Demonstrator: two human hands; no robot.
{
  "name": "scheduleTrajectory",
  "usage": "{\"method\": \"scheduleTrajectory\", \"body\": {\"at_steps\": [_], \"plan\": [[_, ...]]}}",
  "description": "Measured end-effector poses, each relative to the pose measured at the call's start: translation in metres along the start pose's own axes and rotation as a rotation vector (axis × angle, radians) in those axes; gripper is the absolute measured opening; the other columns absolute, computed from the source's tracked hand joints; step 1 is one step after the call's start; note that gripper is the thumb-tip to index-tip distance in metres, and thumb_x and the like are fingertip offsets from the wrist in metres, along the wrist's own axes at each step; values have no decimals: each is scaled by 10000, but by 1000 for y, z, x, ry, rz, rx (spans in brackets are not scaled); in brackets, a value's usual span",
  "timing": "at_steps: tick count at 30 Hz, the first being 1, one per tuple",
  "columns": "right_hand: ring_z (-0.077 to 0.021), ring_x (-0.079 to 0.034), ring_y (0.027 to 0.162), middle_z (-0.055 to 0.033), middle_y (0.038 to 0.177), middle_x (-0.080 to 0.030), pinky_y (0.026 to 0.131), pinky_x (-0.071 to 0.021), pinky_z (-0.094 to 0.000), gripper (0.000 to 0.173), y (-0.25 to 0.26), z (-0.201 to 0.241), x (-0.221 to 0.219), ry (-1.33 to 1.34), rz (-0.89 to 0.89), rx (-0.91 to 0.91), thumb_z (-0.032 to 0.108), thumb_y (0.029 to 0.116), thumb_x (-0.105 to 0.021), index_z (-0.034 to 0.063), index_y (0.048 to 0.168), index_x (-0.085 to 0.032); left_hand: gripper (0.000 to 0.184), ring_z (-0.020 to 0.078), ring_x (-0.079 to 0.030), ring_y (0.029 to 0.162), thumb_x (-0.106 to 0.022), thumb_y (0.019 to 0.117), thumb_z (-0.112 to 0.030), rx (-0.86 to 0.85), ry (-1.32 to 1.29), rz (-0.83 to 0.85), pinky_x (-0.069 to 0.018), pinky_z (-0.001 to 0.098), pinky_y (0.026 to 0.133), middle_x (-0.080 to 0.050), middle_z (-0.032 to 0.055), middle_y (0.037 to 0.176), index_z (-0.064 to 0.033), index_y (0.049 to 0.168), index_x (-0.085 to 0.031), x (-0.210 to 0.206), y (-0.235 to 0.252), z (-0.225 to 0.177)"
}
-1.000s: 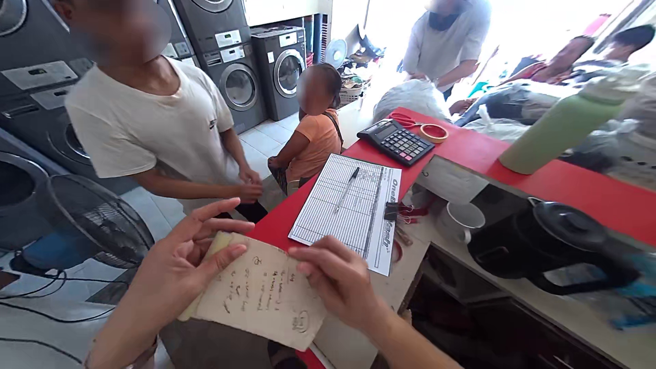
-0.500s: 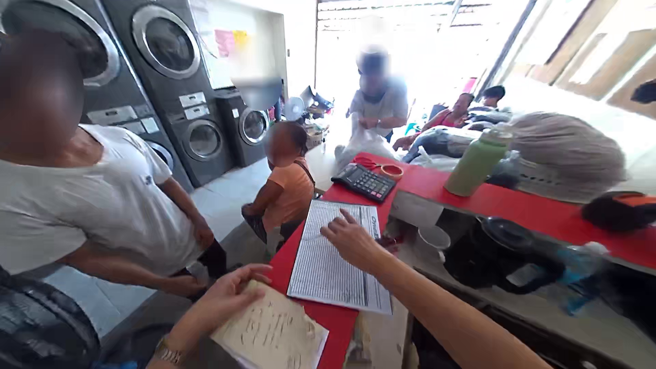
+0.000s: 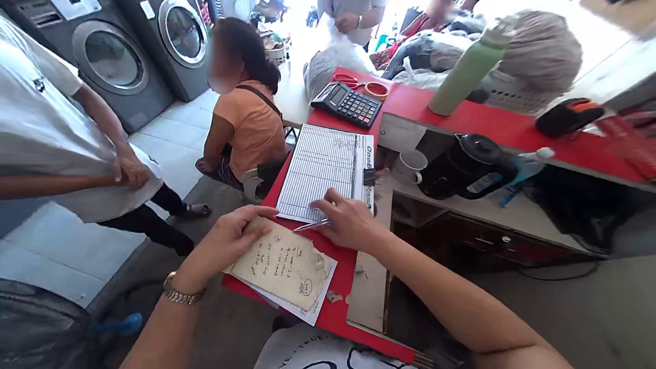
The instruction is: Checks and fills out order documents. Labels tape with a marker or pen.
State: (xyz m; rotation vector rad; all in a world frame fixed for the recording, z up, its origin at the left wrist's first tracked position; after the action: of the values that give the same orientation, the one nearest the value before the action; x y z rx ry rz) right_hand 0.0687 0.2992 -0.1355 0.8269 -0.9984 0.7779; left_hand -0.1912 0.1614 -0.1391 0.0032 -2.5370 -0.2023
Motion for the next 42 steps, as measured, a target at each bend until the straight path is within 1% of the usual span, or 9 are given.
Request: {"method": "scheduleTrajectory", "body": {"at_steps": [10, 14, 17, 20, 24, 29, 36, 39, 42], "plan": [[-329, -677, 790, -145, 1020, -651, 641, -560, -539, 394, 43, 4, 7, -67, 48, -172, 392, 938, -739, 131, 1228, -691, 339, 74, -679, 1056, -675, 980, -180, -145, 9, -74, -578, 300, 944, -702, -16, 1209, -123, 1313, -657, -4, 12, -1], [-263, -665, 741, -94, 862, -687, 668, -555, -519, 222, 33, 18, 19, 111, -90, -222, 280, 976, -702, 86, 1079, -733, 349, 217, -649, 1156, -667, 989, -188, -215, 337, -209, -544, 402, 995, -660, 101, 1254, -100, 1327, -664, -8, 19, -12], [-247, -656, 726, -81, 836, -677, 652, -556, -503, 353, 22, 41, 15, 170, -78, -231, 424, 932, -734, 76, 989, -746, 302, 288, -609, 1247, -564, 1053, -218, -137, 489, -371, -492, 466, 1064, -656, 137, 1288, -78, 1291, -686, -3, 3, -32], [-296, -696, 883, -114, 989, -709, 763, -564, -541, 461, 15, 56, -2, 185, 50, -289, 486, 867, -789, 91, 1103, -757, 285, 260, -648, 1147, -546, 1050, -202, -70, 513, -495, -537, 430, 980, -685, 116, 1208, -83, 1254, -705, -11, -28, -49], [-215, -679, 757, -75, 855, -700, 691, -570, -441, 224, 7, 47, -14, 226, -147, -237, 289, 919, -754, 66, 931, -734, 225, 188, -679, 989, -598, 1030, -231, -131, 457, -539, -556, 349, 887, -728, 67, 1009, -107, 1109, -769, -51, -65, -62], [-89, -579, 616, -17, 746, -630, 567, -512, -296, 193, -9, 18, 32, 332, -378, -244, 247, 958, -709, 57, 974, -678, 450, 236, -665, 1123, -579, 1002, -497, -208, 574, -295, -543, 407, 945, -734, 39, 1145, -133, 1216, -734, -104, -80, -80], [30, -553, 581, 104, 756, -626, 506, -472, -133, 148, -63, 0, 75, 546, -568, -266, 258, 939, -742, 149, 995, -659, 304, 222, -730, 851, -541, 982, -94, -215, 675, -280, -592, 312, 683, -750, 82, 948, -36, 1217, -725, -115, -78, -102], [36, -563, 598, 109, 766, -636, 519, -474, -123, 139, -83, -3, 74, 601, -579, -257, 243, 938, -745, 150, 994, -658, 275, 152, -735, 812, -539, 1017, -149, -117, 465, -361, -606, 315, 705, -766, 45, 934, -85, 1179, -752, -104, -74, -104], [28, -590, 628, 98, 787, -660, 548, -495, -127, 133, -98, -9, 72, 635, -595, -263, 230, 938, -746, 139, 993, -667, 229, 36, -722, 844, -697, 936, -162, -16, 108, -375, -622, 210, 761, -761, -32, 949, -85, 1146, -741, -88, -69, -97]]}}
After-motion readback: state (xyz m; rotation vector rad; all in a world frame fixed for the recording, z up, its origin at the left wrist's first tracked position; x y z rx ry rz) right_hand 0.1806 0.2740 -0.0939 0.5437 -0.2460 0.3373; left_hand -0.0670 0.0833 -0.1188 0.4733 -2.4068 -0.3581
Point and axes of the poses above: each hand's wrist, its own y-axis towards the middle knuckle, its own x-axis out of the back of the hand, z = x × y, the point moved 1 cm from there along y, towards the middle knuckle
